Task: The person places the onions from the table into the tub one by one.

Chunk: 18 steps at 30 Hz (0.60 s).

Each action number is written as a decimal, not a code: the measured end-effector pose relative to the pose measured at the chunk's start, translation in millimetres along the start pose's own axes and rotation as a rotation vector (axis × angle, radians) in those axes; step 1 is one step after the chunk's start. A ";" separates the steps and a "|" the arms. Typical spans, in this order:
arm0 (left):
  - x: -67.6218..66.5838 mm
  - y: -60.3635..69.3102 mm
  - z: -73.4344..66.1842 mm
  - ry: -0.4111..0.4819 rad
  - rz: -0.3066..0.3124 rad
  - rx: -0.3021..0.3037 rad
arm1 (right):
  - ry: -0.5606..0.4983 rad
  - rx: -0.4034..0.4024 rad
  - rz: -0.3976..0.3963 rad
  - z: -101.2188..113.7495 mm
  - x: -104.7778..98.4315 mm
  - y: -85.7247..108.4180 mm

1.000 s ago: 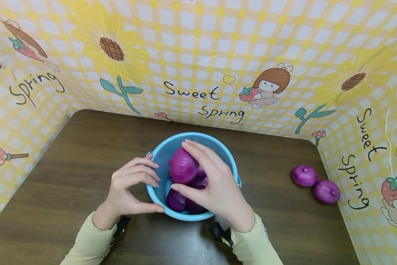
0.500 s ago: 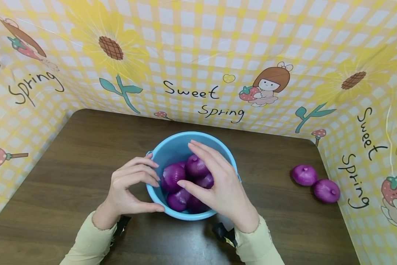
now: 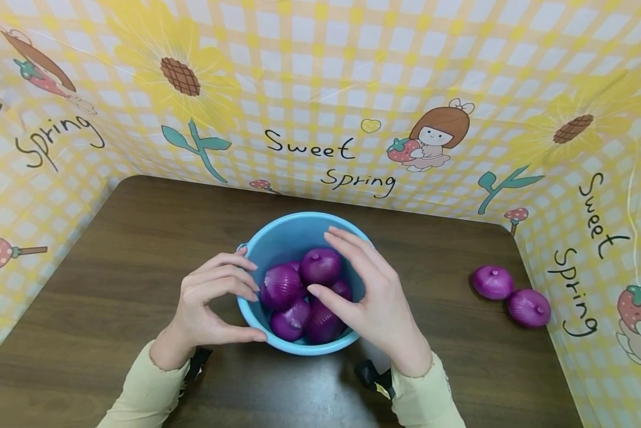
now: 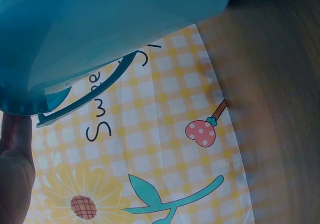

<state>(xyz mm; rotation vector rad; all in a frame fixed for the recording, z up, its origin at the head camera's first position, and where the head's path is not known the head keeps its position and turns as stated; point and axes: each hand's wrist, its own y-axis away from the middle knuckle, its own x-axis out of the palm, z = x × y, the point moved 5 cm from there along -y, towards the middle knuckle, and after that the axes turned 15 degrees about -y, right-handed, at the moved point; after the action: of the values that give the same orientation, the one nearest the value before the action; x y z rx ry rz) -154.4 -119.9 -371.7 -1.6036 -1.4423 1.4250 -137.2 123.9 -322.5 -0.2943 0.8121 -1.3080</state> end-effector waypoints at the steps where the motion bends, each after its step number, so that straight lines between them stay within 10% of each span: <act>1: 0.0 0.1 0.0 -0.001 -0.001 0.001 | 0.004 0.006 -0.004 -0.9 -1.4 0.8; 18: 0.9 0.6 1.2 -0.004 -0.003 0.007 | -0.015 0.041 -0.082 19.6 -17.6 -0.5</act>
<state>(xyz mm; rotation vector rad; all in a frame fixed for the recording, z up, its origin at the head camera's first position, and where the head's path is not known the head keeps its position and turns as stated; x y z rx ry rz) -155.5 -119.5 -372.9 -1.5943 -1.4395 1.4305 -124.9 135.4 -302.1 -0.3071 0.7663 -1.3956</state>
